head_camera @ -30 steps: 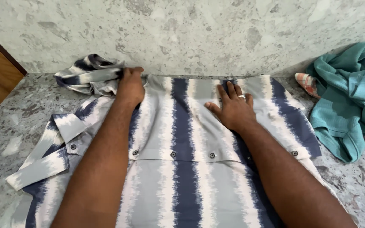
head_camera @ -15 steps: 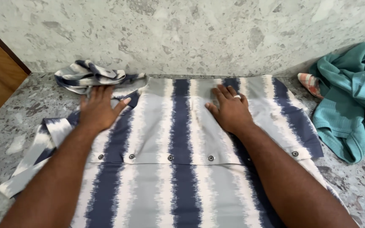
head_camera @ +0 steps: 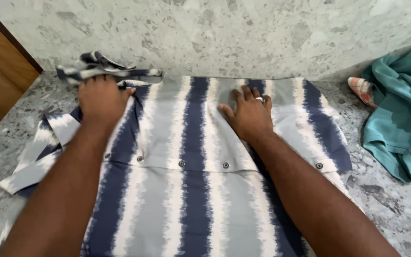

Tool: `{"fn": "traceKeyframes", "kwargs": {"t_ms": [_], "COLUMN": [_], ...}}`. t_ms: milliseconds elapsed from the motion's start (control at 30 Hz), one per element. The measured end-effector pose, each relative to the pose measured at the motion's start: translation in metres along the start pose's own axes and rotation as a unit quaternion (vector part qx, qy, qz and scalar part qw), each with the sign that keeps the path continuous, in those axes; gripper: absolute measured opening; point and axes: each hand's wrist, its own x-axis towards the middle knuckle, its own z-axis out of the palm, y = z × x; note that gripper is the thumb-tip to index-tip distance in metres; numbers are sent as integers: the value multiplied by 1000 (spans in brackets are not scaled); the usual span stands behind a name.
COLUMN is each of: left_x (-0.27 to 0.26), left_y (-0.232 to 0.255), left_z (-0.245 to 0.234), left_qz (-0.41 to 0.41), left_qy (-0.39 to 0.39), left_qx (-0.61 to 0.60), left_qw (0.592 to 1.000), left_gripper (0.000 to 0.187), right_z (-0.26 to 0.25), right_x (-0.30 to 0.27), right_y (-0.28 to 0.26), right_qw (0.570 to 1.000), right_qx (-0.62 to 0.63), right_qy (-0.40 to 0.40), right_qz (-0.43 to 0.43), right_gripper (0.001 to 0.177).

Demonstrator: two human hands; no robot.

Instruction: Folding a patterned button-down shirt on a countertop.

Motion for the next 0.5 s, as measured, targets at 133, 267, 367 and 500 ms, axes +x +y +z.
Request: {"fn": "traceKeyframes", "kwargs": {"t_ms": [133, 267, 367, 500], "left_x": [-43, -83, -88, -71], "left_y": [51, 64, 46, 25], "left_z": [-38, -43, -30, -20], "left_qz": [12, 50, 30, 13], "left_qy": [-36, -187, -228, -232], "left_qx": [-82, -136, -101, -96], "left_qw": [996, 972, 968, 968], "left_gripper": [82, 105, 102, 103], "right_z": [-5, -36, -32, -6], "right_x": [-10, -31, -34, -17], "right_y": [8, -7, 2, 52], "right_qw": [998, 998, 996, 1000], "right_qx": [7, -15, -1, -2], "right_qy": [55, -14, -73, -27], "right_qz": [19, 57, 55, -6], "right_gripper": [60, 73, 83, 89]}}
